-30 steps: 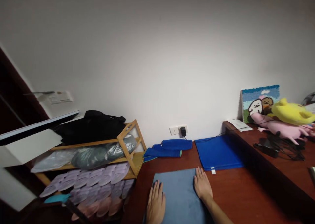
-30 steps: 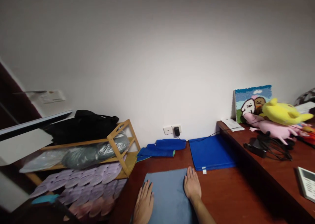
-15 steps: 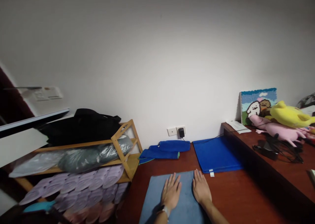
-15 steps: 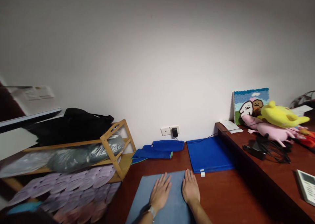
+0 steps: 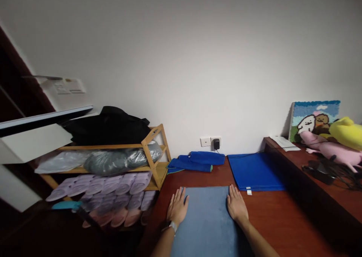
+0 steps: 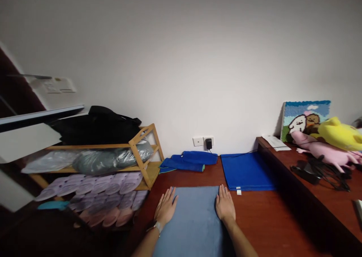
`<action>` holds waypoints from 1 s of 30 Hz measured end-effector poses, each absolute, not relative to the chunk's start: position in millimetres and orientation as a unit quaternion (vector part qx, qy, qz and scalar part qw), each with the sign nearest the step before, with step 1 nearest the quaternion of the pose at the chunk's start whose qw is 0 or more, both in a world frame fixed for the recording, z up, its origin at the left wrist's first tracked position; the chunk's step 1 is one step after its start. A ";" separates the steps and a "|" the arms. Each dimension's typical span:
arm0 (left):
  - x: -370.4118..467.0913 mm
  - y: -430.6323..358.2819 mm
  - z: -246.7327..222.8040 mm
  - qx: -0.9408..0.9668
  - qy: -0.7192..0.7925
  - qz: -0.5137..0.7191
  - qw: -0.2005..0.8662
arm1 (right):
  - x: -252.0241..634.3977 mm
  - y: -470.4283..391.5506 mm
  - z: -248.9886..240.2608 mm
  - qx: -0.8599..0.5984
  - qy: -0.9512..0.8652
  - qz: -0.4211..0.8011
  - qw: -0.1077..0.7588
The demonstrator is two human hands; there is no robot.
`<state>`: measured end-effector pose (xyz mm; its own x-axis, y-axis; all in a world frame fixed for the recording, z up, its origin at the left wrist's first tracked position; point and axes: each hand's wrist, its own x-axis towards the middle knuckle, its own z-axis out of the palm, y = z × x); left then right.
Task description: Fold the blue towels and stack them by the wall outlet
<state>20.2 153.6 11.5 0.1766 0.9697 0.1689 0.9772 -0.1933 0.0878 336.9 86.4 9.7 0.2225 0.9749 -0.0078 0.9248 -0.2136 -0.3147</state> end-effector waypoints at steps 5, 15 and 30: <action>16.6 155.6 12.7 -0.764 -0.639 -0.089 0.012 | 335.7 85.6 10.2 -0.774 -0.612 0.103 0.127; 96.0 113.1 19.3 -0.830 -0.523 -0.191 0.033 | 334.7 82.4 17.7 -0.769 -0.622 0.093 0.120; 46.6 38.5 5.9 -0.853 -0.510 -0.111 -0.003 | 337.4 86.0 -0.2 -0.763 -0.625 0.085 0.140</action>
